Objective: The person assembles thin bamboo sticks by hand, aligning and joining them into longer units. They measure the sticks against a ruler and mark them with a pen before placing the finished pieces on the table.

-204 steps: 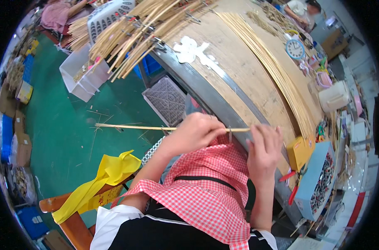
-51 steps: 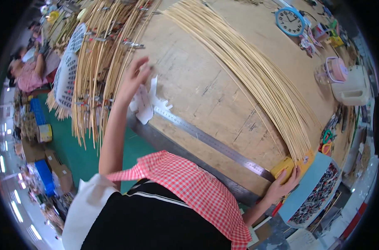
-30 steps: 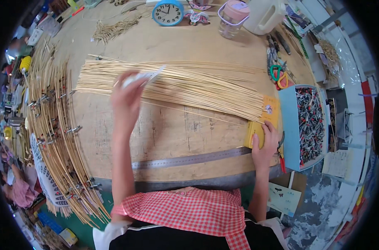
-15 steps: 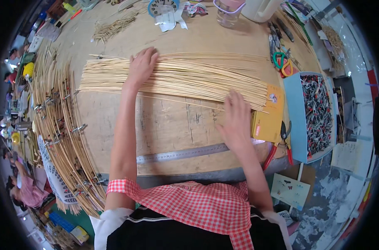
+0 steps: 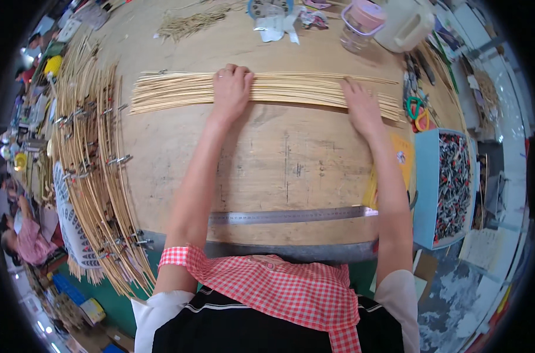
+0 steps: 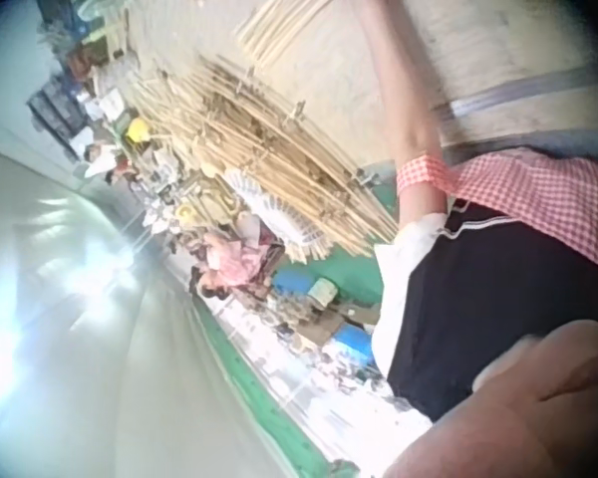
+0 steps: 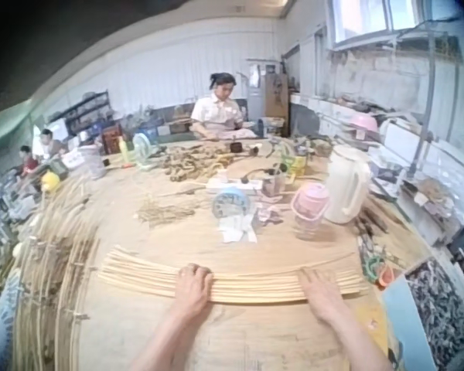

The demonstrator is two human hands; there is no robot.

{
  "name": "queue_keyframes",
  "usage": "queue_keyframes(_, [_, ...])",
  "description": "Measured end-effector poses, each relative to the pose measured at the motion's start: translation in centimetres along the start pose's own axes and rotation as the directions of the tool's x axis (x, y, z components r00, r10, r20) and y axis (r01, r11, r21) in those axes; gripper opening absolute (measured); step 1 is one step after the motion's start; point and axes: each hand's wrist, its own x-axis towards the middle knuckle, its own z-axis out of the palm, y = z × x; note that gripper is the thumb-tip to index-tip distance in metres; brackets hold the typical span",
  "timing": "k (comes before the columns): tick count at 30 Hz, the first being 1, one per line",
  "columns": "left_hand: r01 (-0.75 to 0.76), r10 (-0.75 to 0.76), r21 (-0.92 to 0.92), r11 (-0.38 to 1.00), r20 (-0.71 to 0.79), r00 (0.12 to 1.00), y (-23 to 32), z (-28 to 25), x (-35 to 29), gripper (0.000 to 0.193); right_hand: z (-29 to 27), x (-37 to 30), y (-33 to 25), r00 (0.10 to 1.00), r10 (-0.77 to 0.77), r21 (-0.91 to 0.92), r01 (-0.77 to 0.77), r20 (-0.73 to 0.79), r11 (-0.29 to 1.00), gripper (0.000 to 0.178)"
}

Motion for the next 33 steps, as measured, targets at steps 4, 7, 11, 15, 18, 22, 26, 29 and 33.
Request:
queue_keyframes(4, [0.067,-0.065,0.052,0.996,-0.043,0.997,2.4,0.9,-0.3,0.02,-0.4,0.9,2.2,0.999,0.024,-0.068,-0.021,0.036,0.997,0.062])
queue_keyframes(7, [0.084,-0.082,0.031,0.996,-0.044,0.996,3.0,0.8,0.0,0.021,-0.8,0.0,2.5,0.989,0.146,-0.06,-0.147,-0.022,0.987,0.063])
queue_keyframes(11, [0.083,-0.084,-0.008,0.996,-0.041,0.996,2.8,0.7,-0.4,0.023,-4.5,-3.5,0.0,0.991,0.129,0.014,-0.129,-0.028,0.992,0.07])
queue_keyframes(15, [0.102,-0.106,-0.07,0.992,-0.056,0.993,2.3,0.7,-1.0,0.026,-6.7,-9.6,-1.3,0.992,0.076,0.059,-0.07,-0.098,0.996,0.061])
queue_keyframes(18, [0.114,-0.12,-0.113,0.987,-0.046,0.992,2.4,-1.7,-1.2,0.033,-7.4,-13.9,-1.8,0.973,0.223,0.035,-0.221,-0.063,0.975,0.061])
queue_keyframes(22, [0.144,-0.149,-0.107,0.984,-0.04,0.988,0.8,-5.4,-3.2,0.035,-4.9,-18.5,-0.8,0.935,0.33,0.161,-0.309,-0.13,0.938,0.067])
queue_keyframes(26, [0.222,-0.215,-0.114,0.968,0.075,0.974,-0.2,-10.5,-7.2,0.034,-3.6,-19.8,-1.6,0.884,0.421,0.133,-0.401,-0.204,0.906,0.076])
queue_keyframes(29, [0.259,-0.241,-0.098,0.961,0.166,0.956,-0.5,-14.1,-11.8,0.032,-2.5,-19.6,-1.1,0.882,0.415,0.027,-0.42,-0.225,0.907,0.078])
queue_keyframes(33, [0.363,-0.349,-0.077,0.929,0.153,0.925,-0.3,-17.4,-18.0,0.028,-2.3,-19.4,-0.6,0.852,0.484,-0.011,-0.496,-0.199,0.868,0.077])
